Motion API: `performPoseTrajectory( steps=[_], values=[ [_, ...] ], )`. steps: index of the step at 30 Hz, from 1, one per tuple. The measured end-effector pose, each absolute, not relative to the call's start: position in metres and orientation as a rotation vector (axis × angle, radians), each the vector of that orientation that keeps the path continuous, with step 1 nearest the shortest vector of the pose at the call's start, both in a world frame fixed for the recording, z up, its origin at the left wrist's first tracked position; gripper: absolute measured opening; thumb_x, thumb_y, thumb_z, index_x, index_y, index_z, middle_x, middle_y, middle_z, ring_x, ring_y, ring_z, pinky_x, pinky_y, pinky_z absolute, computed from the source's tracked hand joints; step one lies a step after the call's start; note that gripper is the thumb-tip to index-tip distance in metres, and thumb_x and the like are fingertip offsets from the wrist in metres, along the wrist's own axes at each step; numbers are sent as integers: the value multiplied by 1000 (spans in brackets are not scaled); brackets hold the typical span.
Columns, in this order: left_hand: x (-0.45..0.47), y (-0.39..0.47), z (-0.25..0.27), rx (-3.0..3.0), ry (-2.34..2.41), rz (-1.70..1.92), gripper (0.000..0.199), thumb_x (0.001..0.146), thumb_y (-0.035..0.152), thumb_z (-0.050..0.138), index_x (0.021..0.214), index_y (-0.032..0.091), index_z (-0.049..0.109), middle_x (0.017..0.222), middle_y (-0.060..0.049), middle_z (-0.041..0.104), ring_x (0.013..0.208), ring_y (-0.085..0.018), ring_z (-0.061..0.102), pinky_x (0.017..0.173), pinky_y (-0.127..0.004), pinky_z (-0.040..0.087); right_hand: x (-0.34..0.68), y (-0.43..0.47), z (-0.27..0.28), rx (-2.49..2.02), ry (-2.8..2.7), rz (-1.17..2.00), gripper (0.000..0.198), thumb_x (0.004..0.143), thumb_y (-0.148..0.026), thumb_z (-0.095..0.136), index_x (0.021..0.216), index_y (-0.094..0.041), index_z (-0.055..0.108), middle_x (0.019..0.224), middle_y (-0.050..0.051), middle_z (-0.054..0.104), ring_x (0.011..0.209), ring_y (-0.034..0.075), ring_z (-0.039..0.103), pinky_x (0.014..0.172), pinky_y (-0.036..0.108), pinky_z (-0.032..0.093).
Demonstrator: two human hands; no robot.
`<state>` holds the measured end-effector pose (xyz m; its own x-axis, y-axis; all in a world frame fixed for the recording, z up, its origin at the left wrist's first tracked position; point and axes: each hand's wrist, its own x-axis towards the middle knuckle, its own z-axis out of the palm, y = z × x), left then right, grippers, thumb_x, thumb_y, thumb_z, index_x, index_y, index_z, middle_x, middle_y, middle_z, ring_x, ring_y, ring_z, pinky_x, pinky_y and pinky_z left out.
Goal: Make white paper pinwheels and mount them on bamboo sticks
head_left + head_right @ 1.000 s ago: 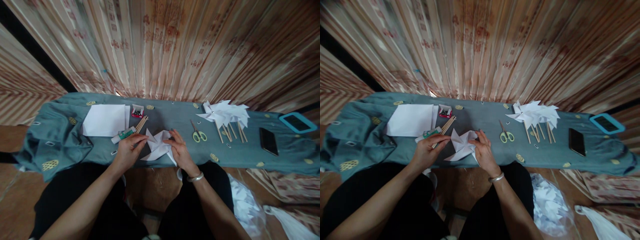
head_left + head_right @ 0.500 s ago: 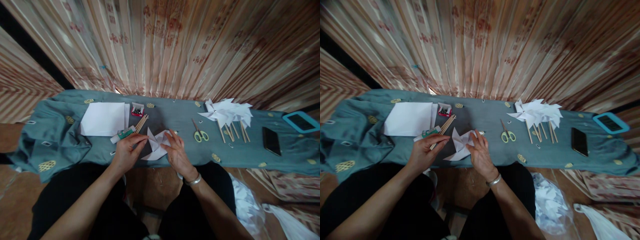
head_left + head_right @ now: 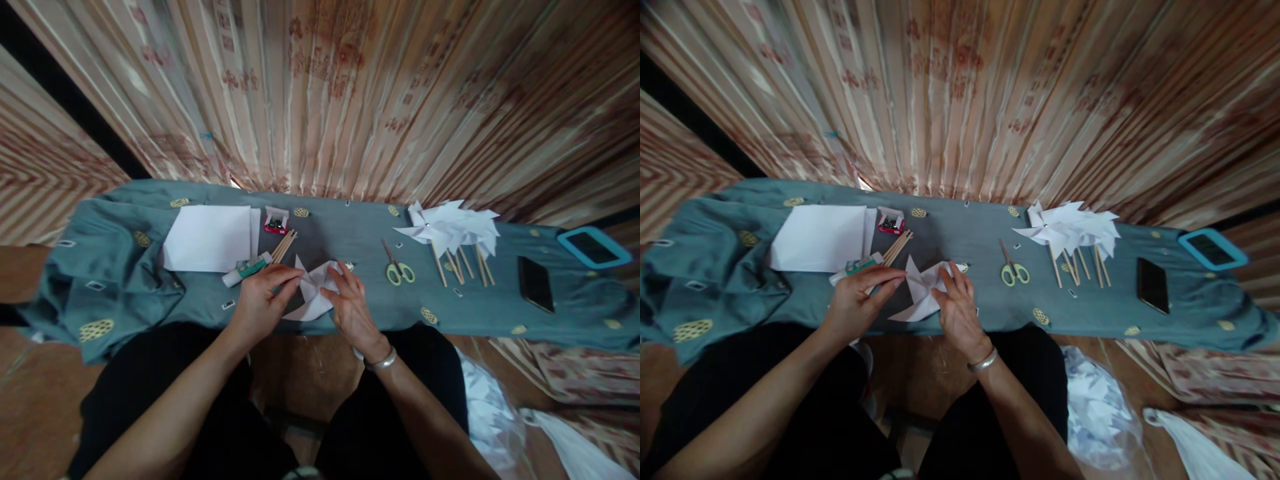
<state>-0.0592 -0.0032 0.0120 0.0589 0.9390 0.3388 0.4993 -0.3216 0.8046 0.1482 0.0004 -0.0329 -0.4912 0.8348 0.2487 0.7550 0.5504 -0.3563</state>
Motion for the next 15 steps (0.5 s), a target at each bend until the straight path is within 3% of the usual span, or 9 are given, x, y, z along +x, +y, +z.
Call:
performPoseTrajectory(
  steps=[4,9,15],
  values=[
    [-55,-2,10,1868,1455,1205,21,86,26,56,91,19,75,88,-5,75,82,-18,69,78,-29,53,155,4,-40,-1301,-2266,427,47,84,-2,38,111,-22,70,146,9,46,145,27,21,110,55,30],
    [-54,0,9,1873,1458,1197,21,85,25,55,90,19,75,88,-6,75,82,-19,69,78,-30,53,162,12,-48,-1277,-2063,608,51,80,-3,38,114,-24,69,143,5,50,142,22,31,115,48,31],
    [-56,3,10,1857,1439,1219,22,86,26,56,91,17,75,88,-7,75,82,-19,69,76,-29,53,168,22,-44,-1284,-1922,676,43,83,-7,40,108,-23,72,138,6,55,136,22,41,115,45,32]
  ],
)
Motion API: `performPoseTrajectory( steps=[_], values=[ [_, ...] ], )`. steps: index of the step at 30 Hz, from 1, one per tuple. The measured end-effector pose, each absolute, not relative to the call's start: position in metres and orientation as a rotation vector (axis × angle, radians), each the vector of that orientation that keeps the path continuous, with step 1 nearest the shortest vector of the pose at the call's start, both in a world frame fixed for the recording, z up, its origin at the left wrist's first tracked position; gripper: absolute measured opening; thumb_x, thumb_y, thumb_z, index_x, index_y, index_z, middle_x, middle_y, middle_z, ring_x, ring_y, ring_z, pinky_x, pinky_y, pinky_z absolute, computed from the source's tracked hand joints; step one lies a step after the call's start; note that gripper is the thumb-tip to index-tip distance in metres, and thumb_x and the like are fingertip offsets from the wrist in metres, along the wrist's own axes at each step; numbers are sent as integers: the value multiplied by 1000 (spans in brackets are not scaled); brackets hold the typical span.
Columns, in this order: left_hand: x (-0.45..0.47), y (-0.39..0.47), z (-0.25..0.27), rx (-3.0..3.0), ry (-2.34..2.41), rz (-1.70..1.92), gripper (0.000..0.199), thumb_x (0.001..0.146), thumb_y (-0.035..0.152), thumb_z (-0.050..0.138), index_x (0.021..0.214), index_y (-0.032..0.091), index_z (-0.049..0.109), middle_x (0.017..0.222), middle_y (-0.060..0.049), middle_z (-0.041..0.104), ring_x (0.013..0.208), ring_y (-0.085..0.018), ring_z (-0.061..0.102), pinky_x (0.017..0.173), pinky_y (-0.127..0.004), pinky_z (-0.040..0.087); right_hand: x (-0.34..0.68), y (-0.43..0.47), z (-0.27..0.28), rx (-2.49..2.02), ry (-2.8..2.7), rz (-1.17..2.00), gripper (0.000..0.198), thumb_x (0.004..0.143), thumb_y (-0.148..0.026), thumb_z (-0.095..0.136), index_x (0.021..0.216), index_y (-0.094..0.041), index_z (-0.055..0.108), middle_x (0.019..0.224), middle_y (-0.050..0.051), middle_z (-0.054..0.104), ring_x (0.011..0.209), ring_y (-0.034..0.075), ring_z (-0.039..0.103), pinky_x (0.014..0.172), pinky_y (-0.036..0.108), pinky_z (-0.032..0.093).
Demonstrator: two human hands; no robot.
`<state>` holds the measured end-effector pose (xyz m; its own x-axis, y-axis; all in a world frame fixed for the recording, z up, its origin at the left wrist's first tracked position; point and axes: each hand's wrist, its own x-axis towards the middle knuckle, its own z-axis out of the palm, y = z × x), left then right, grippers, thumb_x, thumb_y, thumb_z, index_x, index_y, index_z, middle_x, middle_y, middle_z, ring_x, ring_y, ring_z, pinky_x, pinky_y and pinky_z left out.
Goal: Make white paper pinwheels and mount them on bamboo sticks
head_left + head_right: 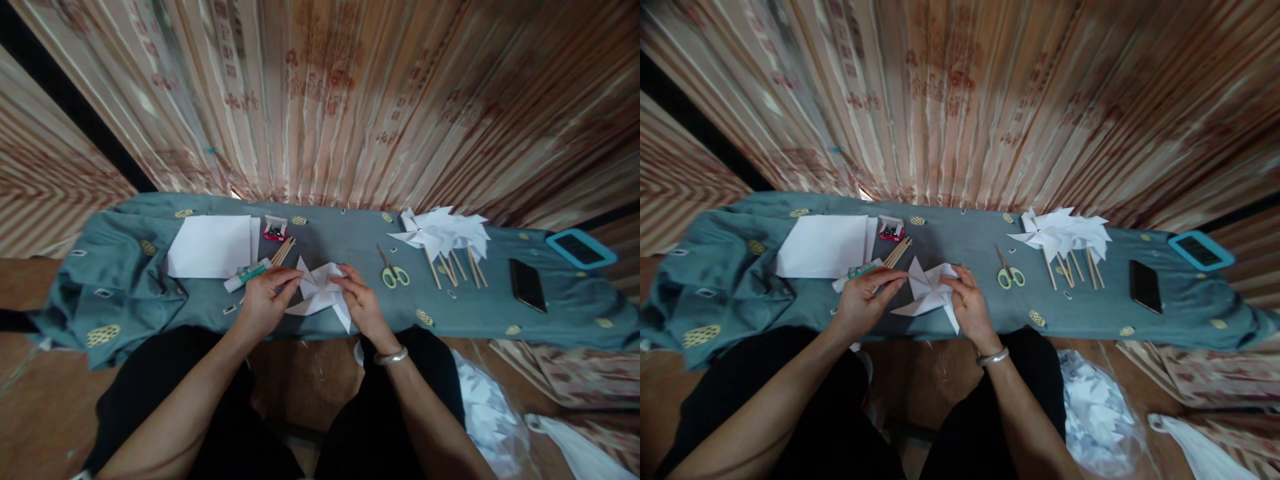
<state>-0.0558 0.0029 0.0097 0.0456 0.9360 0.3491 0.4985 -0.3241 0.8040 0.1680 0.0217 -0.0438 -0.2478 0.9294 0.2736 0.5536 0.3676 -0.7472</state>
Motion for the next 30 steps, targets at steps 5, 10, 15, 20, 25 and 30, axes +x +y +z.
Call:
performPoseTrajectory(
  steps=[5,10,15,20,25,30],
  values=[
    [-56,2,13,1833,1436,1218,21,86,26,56,92,18,75,91,-6,75,83,-18,69,78,-28,53,171,17,-33,-1332,-2004,548,41,85,-9,40,110,-23,70,141,8,52,140,24,34,113,50,31],
    [-53,0,16,1855,1411,1229,20,86,23,57,91,18,75,87,-6,75,81,-18,69,76,-27,53,163,3,-24,-1321,-2340,353,46,86,-4,39,119,-22,66,151,11,37,146,30,18,109,56,29],
    [-51,-1,18,1880,1378,1249,18,86,20,58,91,17,75,85,-6,74,79,-17,69,73,-26,52,157,-1,-26,-1322,-2452,225,46,88,-4,38,121,-21,65,151,14,36,145,31,17,108,53,28],
    [-51,-5,20,1893,1337,1264,18,87,20,58,94,16,74,87,-6,74,80,-16,68,73,-25,52,155,-2,-33,-1363,-2441,222,46,87,-4,38,121,-21,64,150,14,38,145,32,17,107,54,28],
    [-52,-6,20,1880,1329,1249,18,87,20,58,94,17,74,88,-6,74,82,-16,68,74,-24,51,157,0,-39,-1360,-2387,277,51,81,0,40,119,-23,66,153,10,35,147,32,11,108,56,25],
    [-53,-1,17,1874,1360,1228,19,88,22,57,93,17,75,89,-6,74,81,-16,68,75,-26,52,159,7,-46,-1363,-2227,449,45,84,-4,41,111,-24,71,152,7,38,147,29,15,110,57,25]
  ],
)
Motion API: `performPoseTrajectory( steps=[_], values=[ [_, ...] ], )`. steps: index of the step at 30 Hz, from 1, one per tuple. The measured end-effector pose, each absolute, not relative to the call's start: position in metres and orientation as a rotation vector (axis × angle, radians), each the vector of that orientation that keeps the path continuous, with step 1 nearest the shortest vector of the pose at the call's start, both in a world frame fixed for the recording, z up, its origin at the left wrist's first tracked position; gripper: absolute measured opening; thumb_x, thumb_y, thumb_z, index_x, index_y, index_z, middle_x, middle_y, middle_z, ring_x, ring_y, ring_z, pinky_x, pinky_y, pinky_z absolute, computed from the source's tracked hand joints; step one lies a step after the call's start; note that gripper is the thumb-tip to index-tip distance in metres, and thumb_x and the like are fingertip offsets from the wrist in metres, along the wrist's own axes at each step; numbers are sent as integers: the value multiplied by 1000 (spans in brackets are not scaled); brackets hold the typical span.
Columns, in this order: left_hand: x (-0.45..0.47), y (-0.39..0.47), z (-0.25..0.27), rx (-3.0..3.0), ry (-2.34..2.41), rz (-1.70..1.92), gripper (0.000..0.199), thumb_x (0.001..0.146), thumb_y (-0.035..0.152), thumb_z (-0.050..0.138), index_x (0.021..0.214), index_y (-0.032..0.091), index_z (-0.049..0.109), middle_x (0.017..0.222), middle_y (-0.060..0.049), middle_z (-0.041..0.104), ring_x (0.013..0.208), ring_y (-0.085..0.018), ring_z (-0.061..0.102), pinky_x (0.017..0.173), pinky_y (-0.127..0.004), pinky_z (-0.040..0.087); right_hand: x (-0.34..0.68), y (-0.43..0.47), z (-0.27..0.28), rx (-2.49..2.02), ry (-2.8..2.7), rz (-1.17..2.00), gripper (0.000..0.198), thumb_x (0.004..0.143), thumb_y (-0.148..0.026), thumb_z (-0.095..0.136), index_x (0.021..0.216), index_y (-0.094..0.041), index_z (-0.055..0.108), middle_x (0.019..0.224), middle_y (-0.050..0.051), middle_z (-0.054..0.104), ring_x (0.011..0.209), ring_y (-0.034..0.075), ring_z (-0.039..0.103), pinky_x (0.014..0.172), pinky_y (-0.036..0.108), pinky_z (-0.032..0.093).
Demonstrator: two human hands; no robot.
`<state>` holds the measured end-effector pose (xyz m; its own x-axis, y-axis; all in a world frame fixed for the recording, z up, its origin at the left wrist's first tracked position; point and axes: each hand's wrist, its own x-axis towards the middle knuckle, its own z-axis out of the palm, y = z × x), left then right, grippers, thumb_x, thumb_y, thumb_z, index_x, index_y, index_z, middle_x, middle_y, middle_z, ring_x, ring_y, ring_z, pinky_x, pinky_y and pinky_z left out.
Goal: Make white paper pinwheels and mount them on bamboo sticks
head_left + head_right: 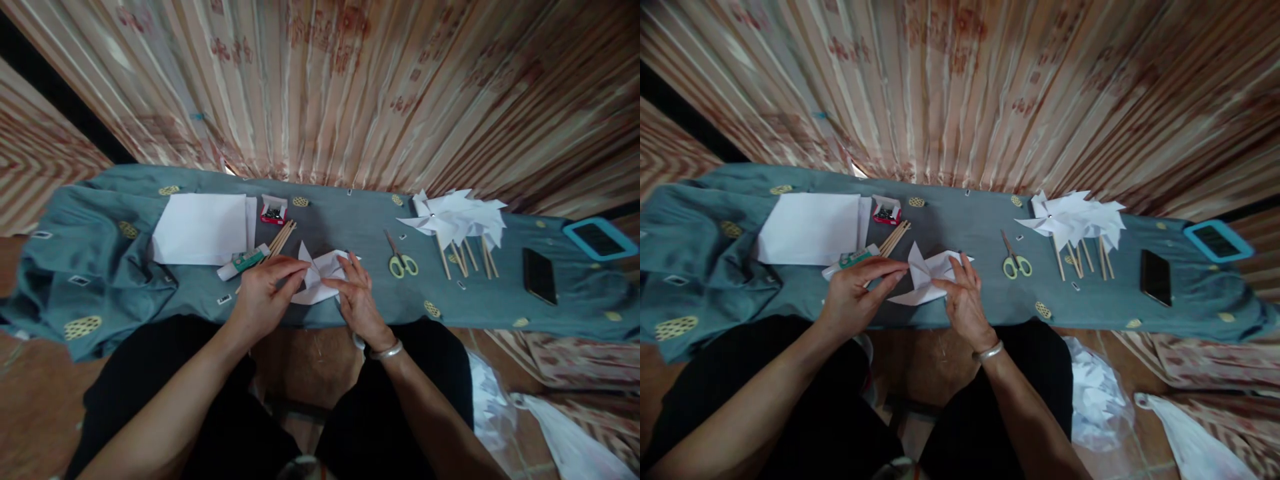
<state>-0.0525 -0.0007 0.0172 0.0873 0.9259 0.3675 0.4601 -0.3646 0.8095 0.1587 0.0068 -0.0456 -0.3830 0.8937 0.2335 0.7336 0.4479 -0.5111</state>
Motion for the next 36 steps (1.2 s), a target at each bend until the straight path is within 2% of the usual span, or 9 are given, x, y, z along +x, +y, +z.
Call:
performPoseTrajectory(
  steps=[8,14,19,25,30,36],
  values=[
    [-52,2,12,1865,1429,1210,21,86,25,57,91,17,76,87,-6,75,79,-17,68,74,-26,52,173,24,-55,-1230,-1860,830,40,83,-11,44,102,-29,75,144,-2,50,142,23,31,118,49,22],
    [-54,6,7,1841,1425,1233,21,85,27,57,92,19,76,89,-6,75,81,-18,69,75,-28,53,180,29,-55,-1244,-1707,966,42,79,-10,45,100,-29,76,142,-2,52,139,23,37,119,46,21],
    [-54,6,6,1829,1430,1221,21,86,30,57,92,20,76,89,-5,76,80,-18,69,74,-28,53,181,26,-50,-1284,-1798,803,41,82,-11,42,103,-27,74,142,0,51,140,22,34,117,46,25],
    [-53,6,9,1839,1426,1224,21,86,28,58,91,19,76,88,-5,76,79,-17,69,74,-27,53,173,9,-33,-1368,-2177,445,43,85,-9,40,114,-22,68,151,6,39,146,27,19,111,56,25],
    [-52,4,13,1852,1425,1197,21,86,27,57,90,18,76,87,-6,75,78,-17,69,73,-26,52,167,4,-32,-1402,-2303,294,41,87,-7,41,116,-19,67,151,12,39,145,30,19,108,55,27],
    [-51,-1,18,1846,1408,1182,20,86,27,57,91,20,75,88,-5,75,80,-17,68,75,-27,53,165,5,-36,-1398,-2342,247,41,87,-7,40,116,-20,66,151,11,38,145,30,17,108,55,25]
  ],
)
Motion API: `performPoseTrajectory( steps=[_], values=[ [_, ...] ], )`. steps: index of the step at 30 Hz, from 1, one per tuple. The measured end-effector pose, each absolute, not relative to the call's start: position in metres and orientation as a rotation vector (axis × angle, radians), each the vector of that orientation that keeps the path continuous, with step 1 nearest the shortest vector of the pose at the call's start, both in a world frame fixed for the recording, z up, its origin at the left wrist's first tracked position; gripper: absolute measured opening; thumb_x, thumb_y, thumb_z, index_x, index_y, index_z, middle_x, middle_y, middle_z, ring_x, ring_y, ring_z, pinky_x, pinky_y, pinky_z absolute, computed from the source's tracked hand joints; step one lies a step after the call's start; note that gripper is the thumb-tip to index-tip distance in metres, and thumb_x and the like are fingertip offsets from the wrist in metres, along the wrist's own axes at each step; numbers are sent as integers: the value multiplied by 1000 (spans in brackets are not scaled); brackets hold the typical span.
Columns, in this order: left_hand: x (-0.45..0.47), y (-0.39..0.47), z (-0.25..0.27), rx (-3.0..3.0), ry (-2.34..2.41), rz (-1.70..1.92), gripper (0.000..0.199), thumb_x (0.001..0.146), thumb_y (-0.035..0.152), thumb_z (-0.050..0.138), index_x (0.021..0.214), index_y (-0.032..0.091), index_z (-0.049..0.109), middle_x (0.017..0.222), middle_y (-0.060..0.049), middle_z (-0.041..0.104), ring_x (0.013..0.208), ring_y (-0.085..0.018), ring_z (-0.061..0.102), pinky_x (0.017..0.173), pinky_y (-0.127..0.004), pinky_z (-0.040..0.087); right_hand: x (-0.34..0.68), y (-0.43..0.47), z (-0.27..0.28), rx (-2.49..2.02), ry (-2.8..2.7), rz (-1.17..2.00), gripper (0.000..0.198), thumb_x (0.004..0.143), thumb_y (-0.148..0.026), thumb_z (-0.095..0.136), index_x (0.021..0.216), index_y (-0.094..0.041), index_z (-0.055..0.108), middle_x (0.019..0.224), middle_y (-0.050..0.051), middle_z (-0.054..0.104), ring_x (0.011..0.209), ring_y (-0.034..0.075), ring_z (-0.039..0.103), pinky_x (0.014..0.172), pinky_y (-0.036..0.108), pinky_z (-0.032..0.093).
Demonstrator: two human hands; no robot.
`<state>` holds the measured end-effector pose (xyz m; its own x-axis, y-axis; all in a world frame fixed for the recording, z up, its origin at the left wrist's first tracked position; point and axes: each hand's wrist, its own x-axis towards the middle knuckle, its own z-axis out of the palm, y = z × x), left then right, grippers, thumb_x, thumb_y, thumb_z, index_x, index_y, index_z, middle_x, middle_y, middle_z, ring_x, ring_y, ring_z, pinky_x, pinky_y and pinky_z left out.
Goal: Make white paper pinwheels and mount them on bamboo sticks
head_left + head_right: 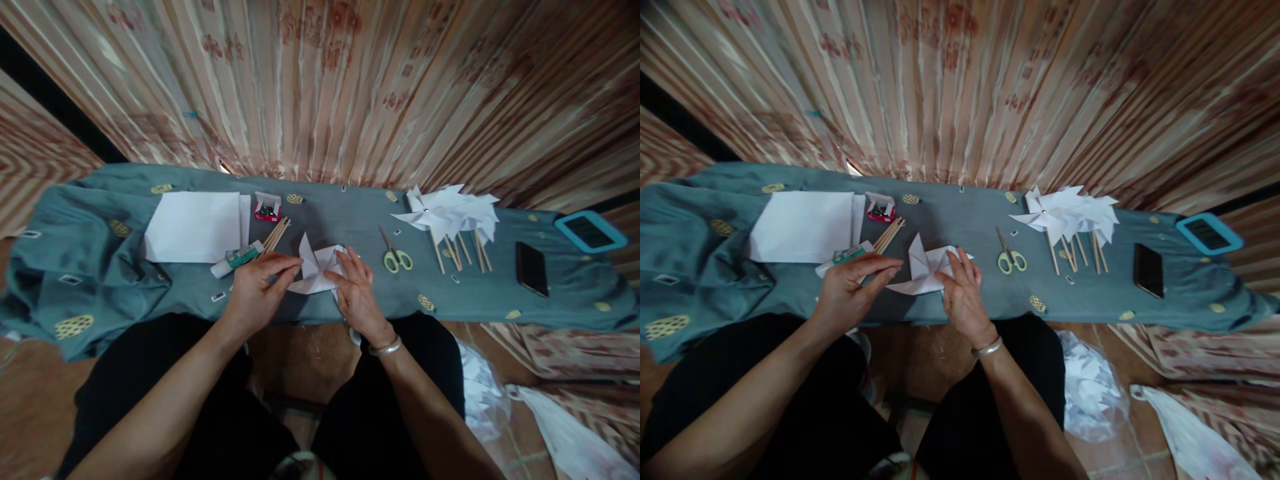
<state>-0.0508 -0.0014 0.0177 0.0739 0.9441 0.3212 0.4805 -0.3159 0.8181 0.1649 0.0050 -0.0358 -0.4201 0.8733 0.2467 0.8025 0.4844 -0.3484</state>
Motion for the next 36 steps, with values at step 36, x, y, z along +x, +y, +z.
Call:
performPoseTrajectory(
  steps=[36],
  values=[
    [-52,2,14,1856,1418,1179,20,86,27,57,90,20,75,86,-5,75,78,-17,69,71,-27,54,166,7,-37,-1387,-2329,261,47,85,-3,38,120,-19,64,150,13,38,146,30,18,109,54,26]
  ],
)
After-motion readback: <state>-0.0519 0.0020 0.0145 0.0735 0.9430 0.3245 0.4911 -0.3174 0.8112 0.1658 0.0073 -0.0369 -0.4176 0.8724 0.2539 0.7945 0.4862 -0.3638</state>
